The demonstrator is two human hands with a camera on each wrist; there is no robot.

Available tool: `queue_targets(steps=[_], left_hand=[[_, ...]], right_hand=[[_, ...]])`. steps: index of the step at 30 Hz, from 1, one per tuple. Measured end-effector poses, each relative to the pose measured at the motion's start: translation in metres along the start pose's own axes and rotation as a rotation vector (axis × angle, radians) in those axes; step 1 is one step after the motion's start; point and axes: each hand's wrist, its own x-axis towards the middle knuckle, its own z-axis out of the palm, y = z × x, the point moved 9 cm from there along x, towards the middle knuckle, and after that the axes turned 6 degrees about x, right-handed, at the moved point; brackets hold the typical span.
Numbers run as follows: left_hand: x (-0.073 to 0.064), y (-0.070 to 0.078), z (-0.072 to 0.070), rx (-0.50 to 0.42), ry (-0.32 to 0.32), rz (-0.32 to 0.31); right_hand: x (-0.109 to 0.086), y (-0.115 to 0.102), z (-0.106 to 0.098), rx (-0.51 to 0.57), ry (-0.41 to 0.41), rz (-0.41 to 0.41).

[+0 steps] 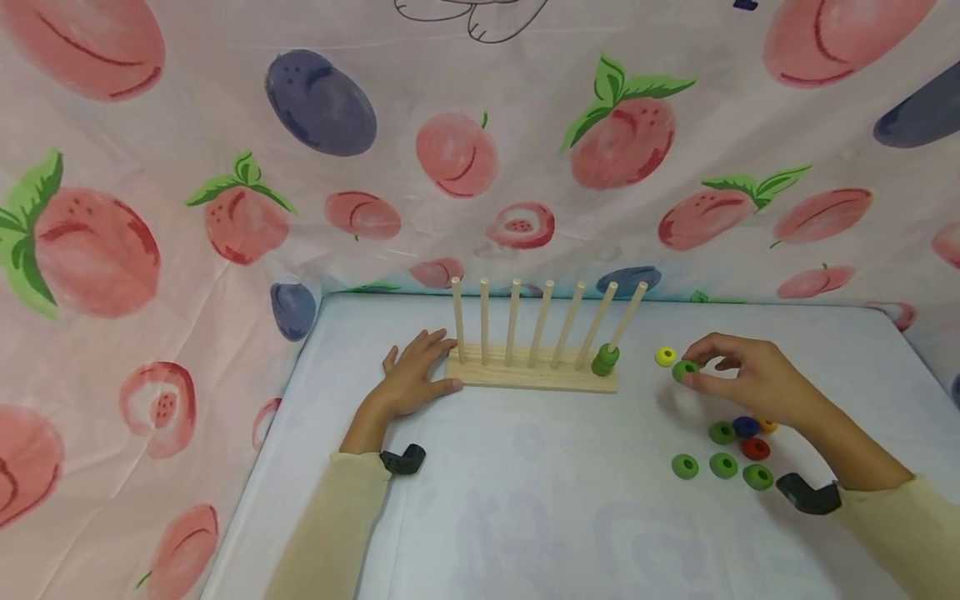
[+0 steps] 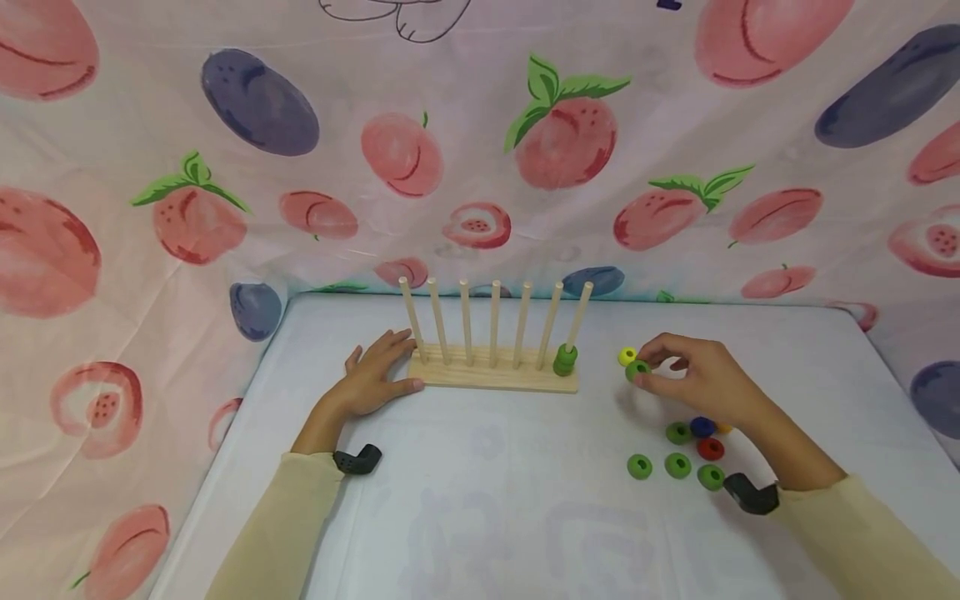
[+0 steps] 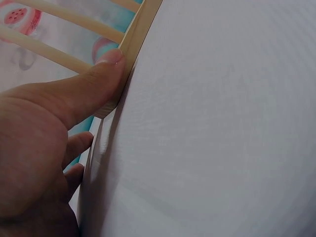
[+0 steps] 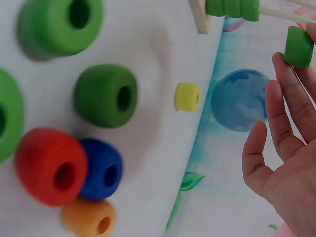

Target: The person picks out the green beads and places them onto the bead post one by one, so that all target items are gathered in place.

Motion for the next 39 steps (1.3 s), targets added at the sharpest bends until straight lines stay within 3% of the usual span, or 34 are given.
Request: queue_targets(steps=[6,17,25,28,34,39], left_hand=[[0.0,0.002,-0.002,0.004,0.009,0.011],[-0.001,0.002,-0.001,0.005,-0.003,0.008],[-0.002,0.002,-0.001,-0.002,-0.001,0.005],[-0.001,0.002,0.0,-0.001,-0.004,0.003],[-0.001,0.003,-0.001,0.004,0.001,0.005],[-0.001,0.003,-0.001,0.01,0.003,0.005]], right_hand=[[0.006,-0.01,-0.004,0.025,0.023,0.028],[0.017,-0.026,-0.016,0.111,0.16,0.099],[0.03,-0.045,-0.023,0.184,0.25,0.055],[0.034,-0.051,-0.029,0.263,0.303,0.045],[0.042,-0.066,-0.042,0.569,0.441,-0.043],[0.05,-0.083,-0.041,0.68,0.44,-0.128]])
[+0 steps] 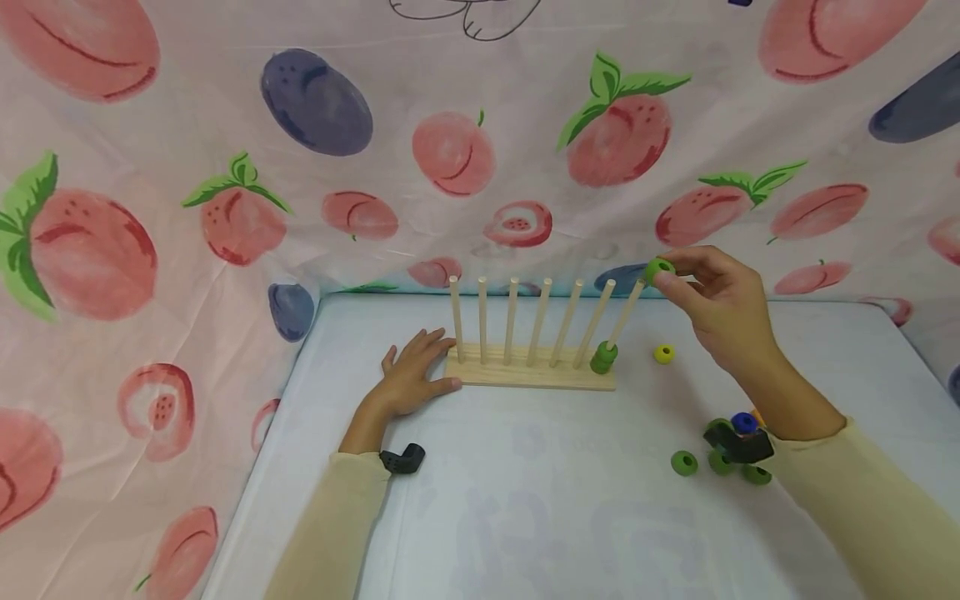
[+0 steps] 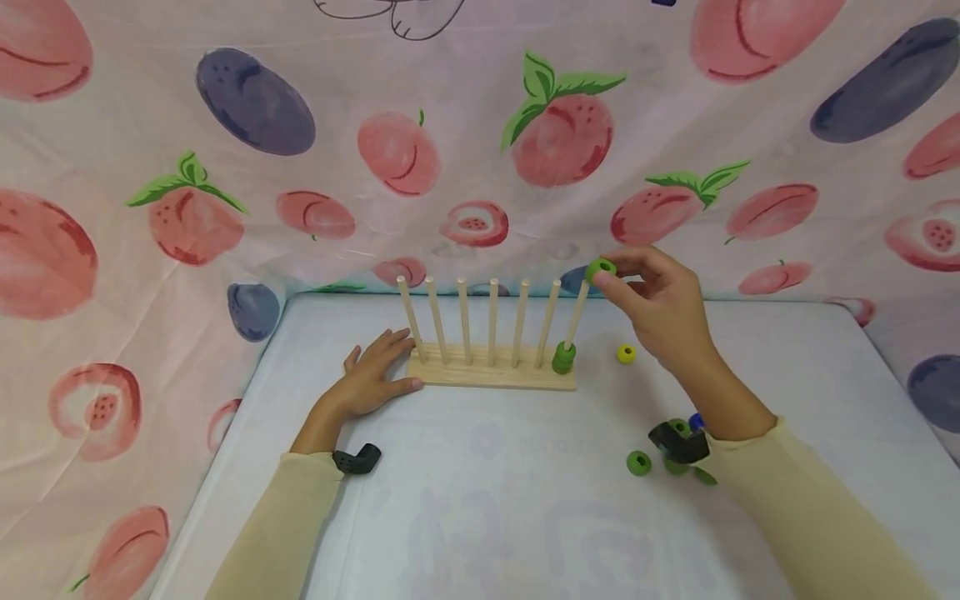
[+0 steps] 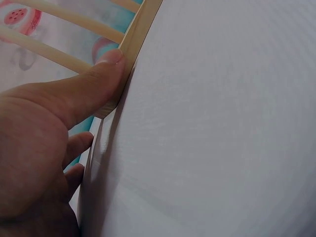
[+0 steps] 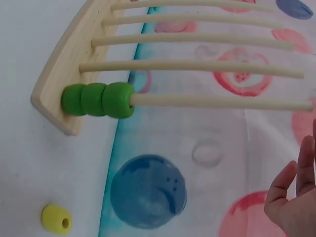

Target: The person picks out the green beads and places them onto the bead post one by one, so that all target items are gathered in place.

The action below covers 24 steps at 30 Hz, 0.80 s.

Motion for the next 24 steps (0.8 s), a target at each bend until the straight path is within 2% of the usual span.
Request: queue_targets(steps=[5,10,14,21,24], left_hand=[[0.0,-0.001,0.0,0.009,0.004,0.001],[0.001,-0.002,0.001,0.01,0.007,0.006],[0.001,-0.001,0.0,-0.002,0.007,0.01],[0.0,-0.001,0.0,-0.005,0.004,0.006],[0.001,-0.001,0.001,-0.002,0.003,0.005]], right_hand=[[0.001,0.0,0.013,-0.048,-0.046,0.017],[-0.001,0.005,0.017,-0.106,-0.05,0.051],[-0.001,0.006,0.016,-0.088,-0.031,0.058],[-0.002,0.006,0.014,0.007,-0.013,0.066],[-0.004,0.007,0.014,-0.049,-0.024,0.068]])
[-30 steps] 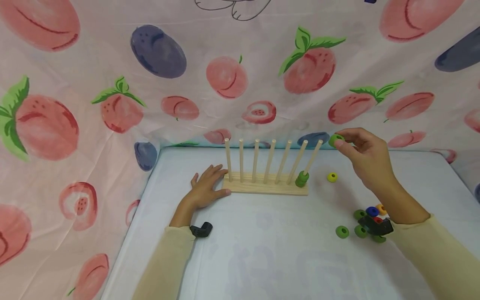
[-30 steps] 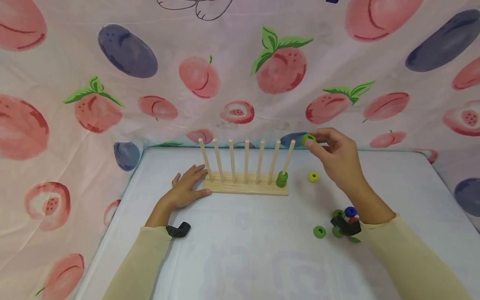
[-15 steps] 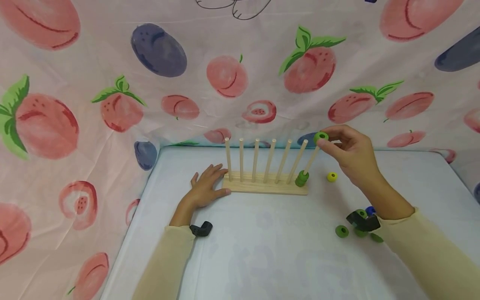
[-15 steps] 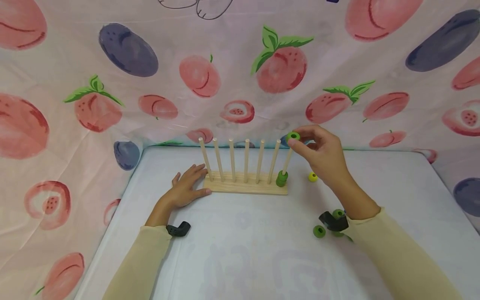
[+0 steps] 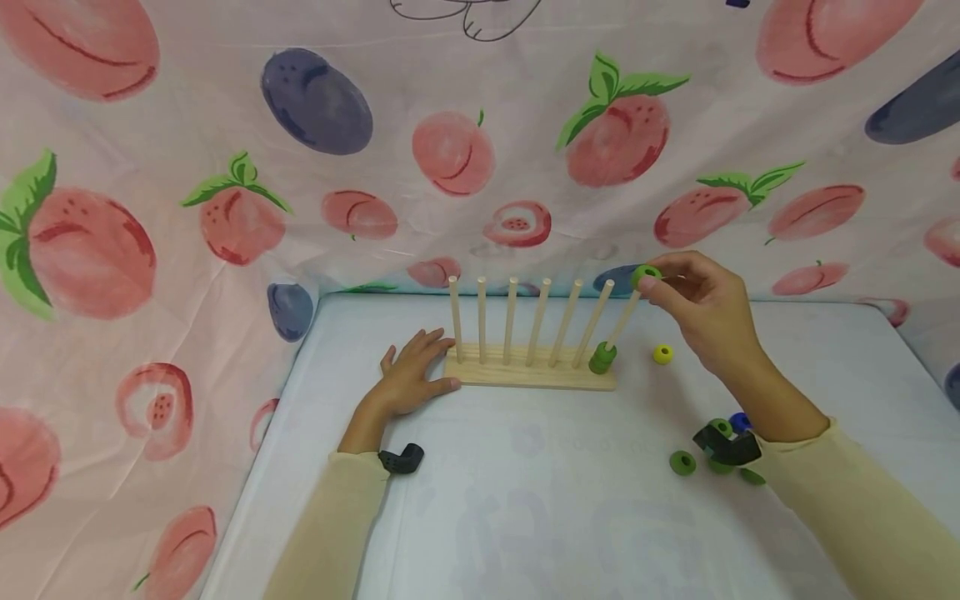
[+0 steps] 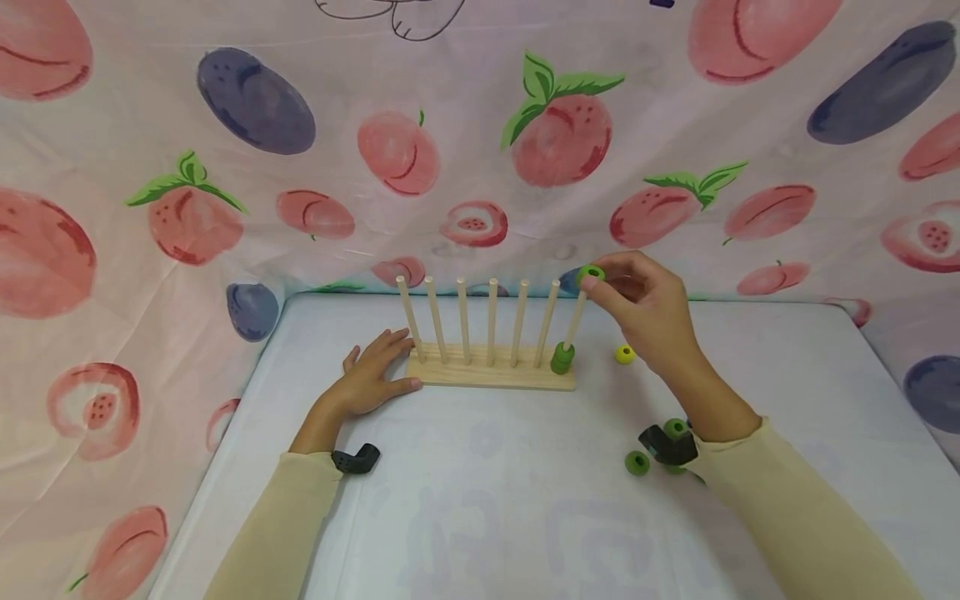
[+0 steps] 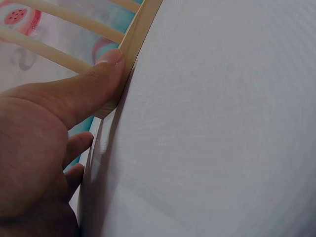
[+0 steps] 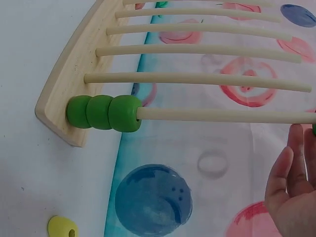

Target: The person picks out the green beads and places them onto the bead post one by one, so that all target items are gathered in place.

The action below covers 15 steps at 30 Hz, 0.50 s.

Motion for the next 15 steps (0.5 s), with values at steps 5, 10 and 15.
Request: queue_targets(steps=[5,10,15], left_hand=[[0.0,0.0,-0.001,-0.003,0.002,0.003],[0.0,0.0,-0.001,-0.007,-0.001,0.006],[0.0,0.0,0.0,-0.005,-0.001,0.011]], right_hand=[[-0.002,0.006,0.001,-0.197,-0.02,-0.002],[-0.006,0.017,0.002,-0.289,-0.026,0.04],[-0.008,0.026,0.003,-0.336,-0.029,0.079]])
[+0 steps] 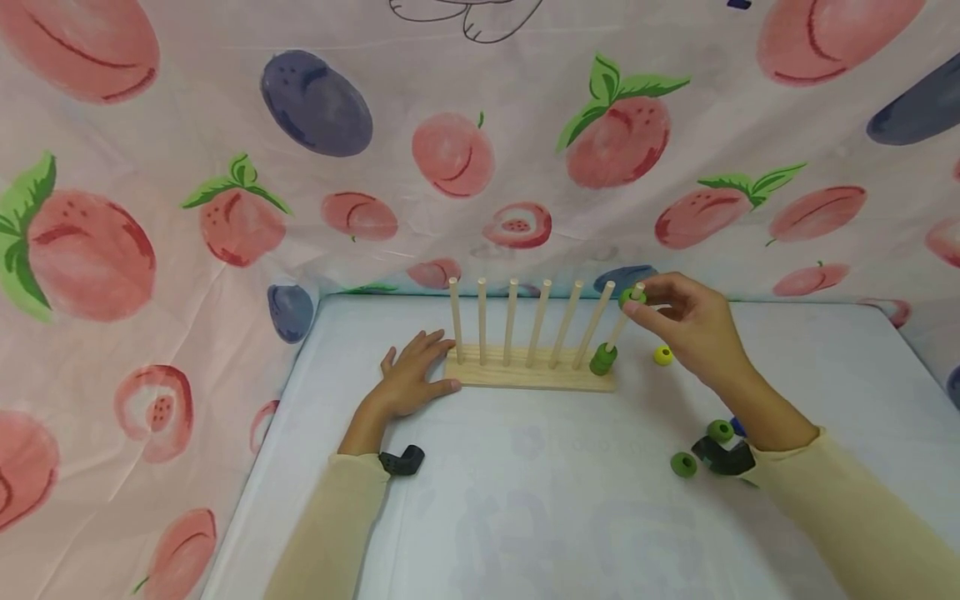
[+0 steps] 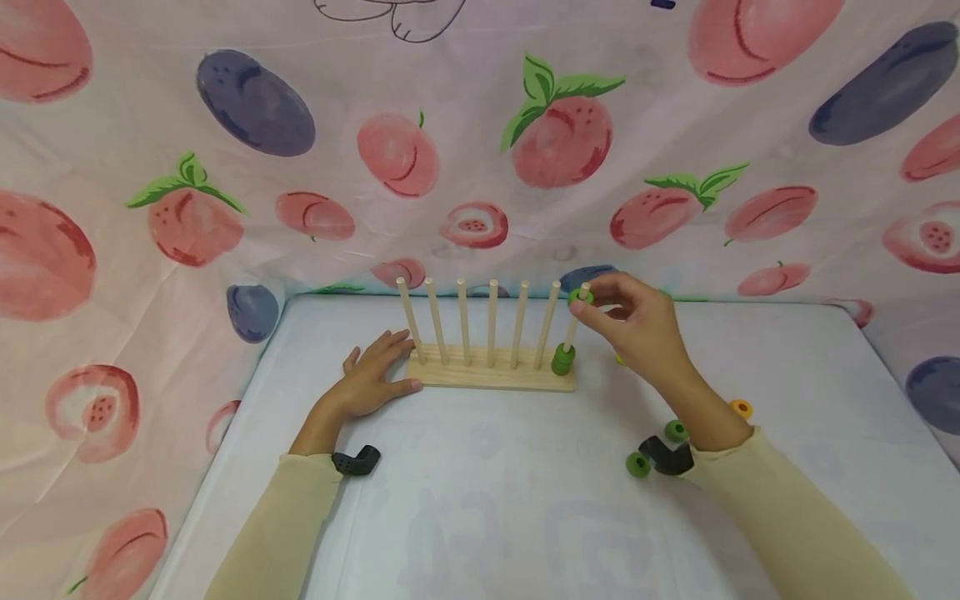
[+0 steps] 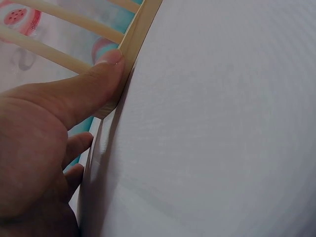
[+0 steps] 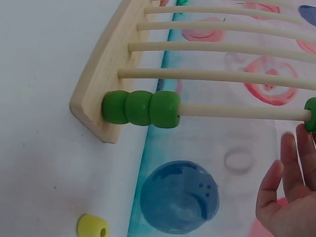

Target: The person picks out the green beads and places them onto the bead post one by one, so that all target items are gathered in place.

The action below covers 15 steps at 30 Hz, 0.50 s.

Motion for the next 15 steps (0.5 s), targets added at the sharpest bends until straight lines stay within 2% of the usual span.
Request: queue_targets(steps=[6,15], left_hand=[[-0.0005,0.0,-0.0001,0.003,0.001,-0.007],[-0.0002,-0.0002,0.0006,0.006,-0.001,-0.013]], right_hand=[[-0.0016,0.0039,-0.0006,-0.041,0.003,0.04],[-0.0009,0.0008,-0.0021,-0.028,0.02,0.021]])
